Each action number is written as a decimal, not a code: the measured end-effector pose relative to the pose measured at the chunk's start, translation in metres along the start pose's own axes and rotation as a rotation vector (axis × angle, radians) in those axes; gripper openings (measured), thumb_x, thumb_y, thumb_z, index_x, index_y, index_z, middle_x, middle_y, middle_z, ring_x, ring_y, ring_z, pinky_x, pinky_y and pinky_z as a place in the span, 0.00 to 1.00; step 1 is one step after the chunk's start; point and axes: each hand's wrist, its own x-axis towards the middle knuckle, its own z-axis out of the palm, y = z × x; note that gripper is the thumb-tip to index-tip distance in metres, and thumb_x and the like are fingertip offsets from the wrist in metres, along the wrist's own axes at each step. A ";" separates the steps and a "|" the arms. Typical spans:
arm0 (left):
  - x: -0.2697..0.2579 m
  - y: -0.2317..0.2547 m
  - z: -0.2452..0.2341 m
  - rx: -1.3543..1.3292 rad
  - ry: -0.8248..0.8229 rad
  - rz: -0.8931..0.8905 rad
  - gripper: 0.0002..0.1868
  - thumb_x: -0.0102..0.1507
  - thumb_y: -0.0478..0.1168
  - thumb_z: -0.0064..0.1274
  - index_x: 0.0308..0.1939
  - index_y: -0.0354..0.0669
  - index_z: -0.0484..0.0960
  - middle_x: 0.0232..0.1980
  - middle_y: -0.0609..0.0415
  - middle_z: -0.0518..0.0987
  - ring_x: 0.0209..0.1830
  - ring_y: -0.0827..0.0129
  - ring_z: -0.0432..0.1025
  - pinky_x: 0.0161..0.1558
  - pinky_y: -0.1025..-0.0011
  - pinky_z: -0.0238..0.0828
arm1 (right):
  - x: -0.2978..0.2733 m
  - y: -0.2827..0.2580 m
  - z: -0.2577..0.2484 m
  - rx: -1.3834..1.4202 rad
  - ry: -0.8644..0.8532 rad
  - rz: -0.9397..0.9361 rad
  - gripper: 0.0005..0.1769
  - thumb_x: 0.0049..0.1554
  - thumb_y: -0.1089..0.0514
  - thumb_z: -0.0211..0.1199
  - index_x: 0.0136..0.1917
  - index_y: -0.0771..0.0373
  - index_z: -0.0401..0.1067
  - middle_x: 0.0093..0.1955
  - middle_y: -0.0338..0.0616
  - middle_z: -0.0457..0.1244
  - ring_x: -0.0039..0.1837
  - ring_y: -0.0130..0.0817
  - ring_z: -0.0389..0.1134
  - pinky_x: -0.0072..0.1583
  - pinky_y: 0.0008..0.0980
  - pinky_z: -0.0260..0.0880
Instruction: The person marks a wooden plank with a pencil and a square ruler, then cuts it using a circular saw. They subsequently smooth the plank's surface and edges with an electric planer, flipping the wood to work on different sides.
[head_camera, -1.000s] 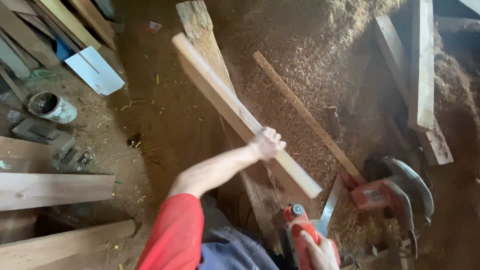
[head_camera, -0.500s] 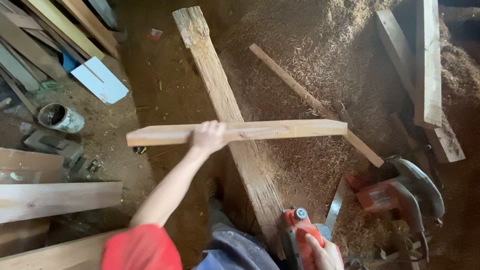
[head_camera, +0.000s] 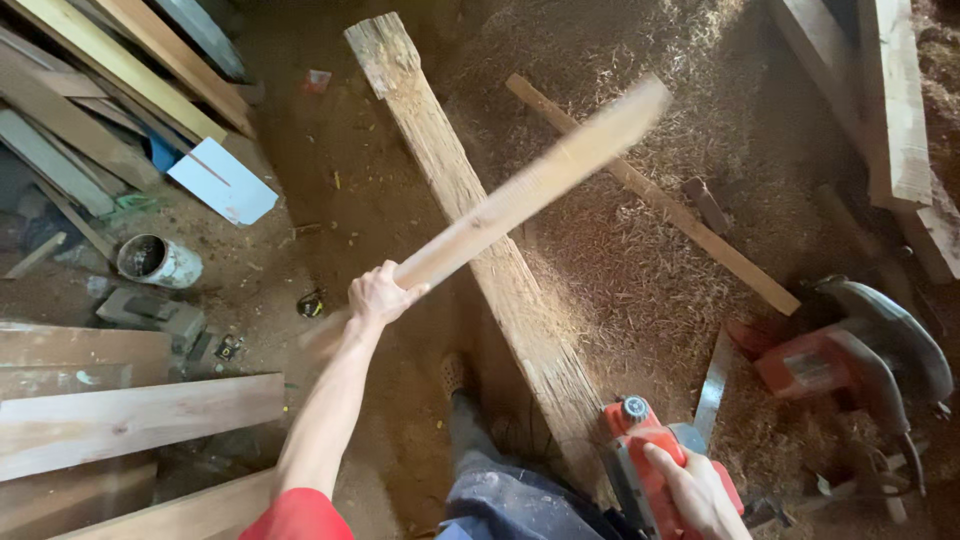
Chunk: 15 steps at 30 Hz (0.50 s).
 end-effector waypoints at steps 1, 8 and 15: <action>-0.002 0.004 -0.007 -0.053 -0.081 -0.100 0.38 0.51 0.71 0.63 0.48 0.43 0.80 0.41 0.39 0.84 0.41 0.49 0.81 0.42 0.53 0.79 | -0.001 -0.003 0.002 0.041 -0.008 -0.055 0.24 0.59 0.45 0.62 0.56 0.67 0.78 0.43 0.53 0.70 0.44 0.39 0.68 0.48 0.40 0.67; -0.045 0.114 -0.012 -0.322 -0.213 -0.515 0.30 0.57 0.52 0.62 0.54 0.35 0.74 0.45 0.36 0.84 0.44 0.48 0.81 0.47 0.56 0.79 | 0.006 -0.016 -0.002 0.020 -0.046 -0.119 0.23 0.58 0.50 0.62 0.60 0.66 0.79 0.52 0.47 0.75 0.53 0.33 0.74 0.53 0.33 0.70; -0.038 0.201 -0.016 -0.738 -0.223 -0.628 0.32 0.58 0.37 0.53 0.63 0.24 0.63 0.42 0.42 0.77 0.36 0.57 0.78 0.41 0.55 0.86 | 0.018 -0.004 -0.001 0.096 -0.041 -0.237 0.23 0.56 0.52 0.63 0.60 0.66 0.77 0.54 0.44 0.74 0.56 0.31 0.72 0.58 0.30 0.69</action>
